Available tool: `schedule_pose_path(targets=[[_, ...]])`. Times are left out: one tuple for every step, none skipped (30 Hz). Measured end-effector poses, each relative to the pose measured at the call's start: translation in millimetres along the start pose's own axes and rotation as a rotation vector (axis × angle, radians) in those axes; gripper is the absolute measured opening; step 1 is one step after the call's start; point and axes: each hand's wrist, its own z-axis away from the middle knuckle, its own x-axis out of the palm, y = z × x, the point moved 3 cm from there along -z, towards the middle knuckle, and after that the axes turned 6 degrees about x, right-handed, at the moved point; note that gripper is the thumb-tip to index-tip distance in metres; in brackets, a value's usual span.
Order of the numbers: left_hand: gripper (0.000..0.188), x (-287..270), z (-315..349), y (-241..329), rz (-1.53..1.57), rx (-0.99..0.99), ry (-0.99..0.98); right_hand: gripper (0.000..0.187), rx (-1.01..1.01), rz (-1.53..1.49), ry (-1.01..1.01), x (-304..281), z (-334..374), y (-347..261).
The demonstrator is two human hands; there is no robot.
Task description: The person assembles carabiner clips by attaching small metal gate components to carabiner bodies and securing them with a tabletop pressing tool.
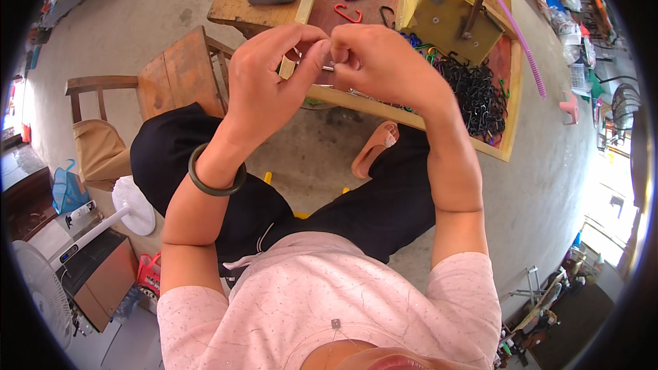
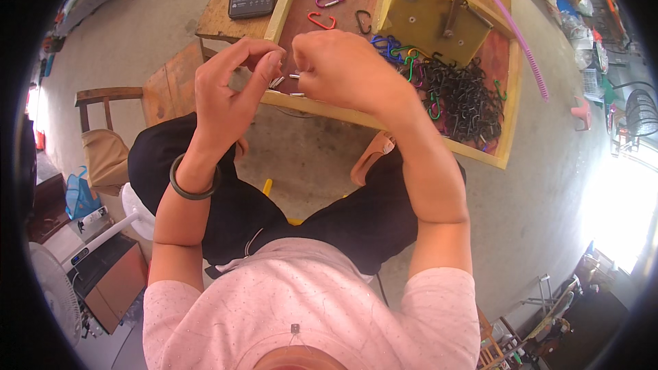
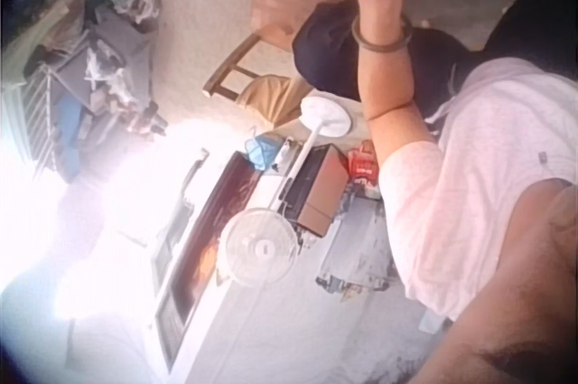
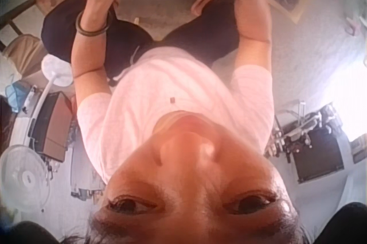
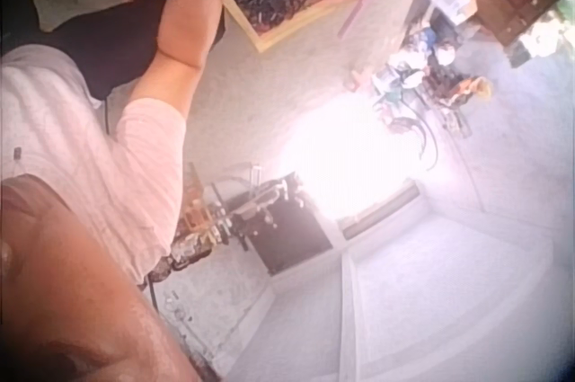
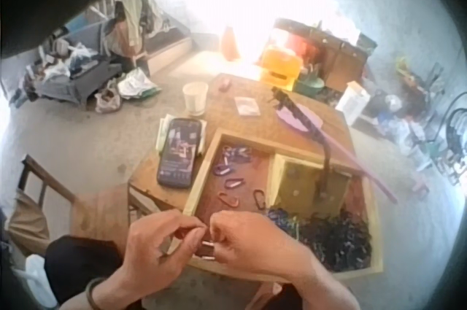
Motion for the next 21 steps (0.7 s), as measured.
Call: schedule_pose_path(targets=[[0.005, 0.6, -0.4, 0.0, 0.0, -0.014, -0.005, 0.012, 0.104, -0.16, -0.119, -7.1, 2.0, 4.3], [0.005, 1.3, -0.7, 0.2, 0.0, -0.028, -0.01, 0.014, 0.093, -0.298, -0.139, -13.5, 6.1, 9.3], [0.005, 2.0, -0.8, 1.6, 0.002, -0.026, -0.009, 0.014, 0.094, -0.295, -0.138, -15.7, 9.3, 11.0], [0.007, 3.4, -0.8, 2.7, 0.019, -0.047, -0.013, 0.015, 0.102, -0.569, -0.082, -18.5, 12.6, 12.3], [0.008, 4.4, -0.9, 3.2, 0.036, -0.068, -0.018, 0.018, 0.11, -0.842, -0.024, -20.2, 15.2, 14.6], [0.008, 5.8, -0.8, 3.1, 0.04, -0.066, -0.018, 0.021, 0.146, -0.906, 0.031, -18.6, 17.8, 20.3], [0.01, 8.1, 0.0, 2.2, 0.049, -0.062, -0.03, 0.021, 0.148, -0.902, 0.034, -18.0, 20.0, 24.5], [0.011, 10.4, 0.4, 1.6, 0.058, -0.059, -0.042, 0.019, 0.169, -0.939, 0.047, -18.2, 22.3, 29.6], [0.011, 12.3, 0.5, 1.1, 0.061, -0.057, -0.042, 0.018, 0.189, -0.977, 0.057, -18.6, 24.5, 33.5], [0.013, 14.7, 0.5, 1.1, 0.069, -0.043, -0.056, 0.016, 0.249, -0.974, 0.077, -19.1, 27.4, 36.4], [0.014, 17.1, 0.3, 1.9, 0.078, -0.028, -0.069, 0.016, 0.251, -0.973, 0.079, -18.9, 29.4, 38.2], [0.014, 18.8, -0.4, 3.7, 0.079, -0.026, -0.071, 0.017, 0.255, -1.0, 0.078, -17.9, 30.9, 40.1], [0.014, 21.2, -1.5, 6.6, 0.086, -0.024, -0.077, 0.017, 0.259, -1.027, 0.077, -17.5, 32.4, 41.5], [0.015, 23.8, -2.5, 9.2, 0.092, -0.021, -0.084, 0.017, 0.261, -1.027, 0.08, -17.9, 33.7, 41.5], [0.015, 26.3, -3.4, 11.2, 0.093, -0.02, -0.088, 0.017, 0.267, -1.005, 0.082, -17.9, 34.4, 40.6], [0.016, 29.0, -4.2, 12.6, 0.117, -0.033, -0.089, 0.018, 0.273, -0.982, 0.083, -17.7, 34.9, 40.0], [0.016, 31.4, -4.8, 13.2, 0.141, -0.046, -0.09, 0.018, 0.276, -0.984, 0.087, -17.0, 35.5, 39.9], [0.016, 33.7, -5.5, 12.8, 0.144, -0.045, -0.095, 0.018, 0.264, -0.964, 0.081, -16.4, 36.0, 39.2], [0.016, 36.4, -6.4, 12.1, 0.129, -0.023, -0.102, 0.018, 0.254, -0.943, 0.076, -15.8, 36.5, 38.5], [0.016, 38.9, -7.2, 11.9, 0.116, 0.0, -0.11, 0.018, 0.26, -0.944, 0.081, -16.0, 36.9, 36.7], [0.016, 40.9, -7.2, 11.2, 0.127, 0.0, -0.117, 0.018, 0.257, -0.92, 0.1, -17.5, 38.8, 34.0]])
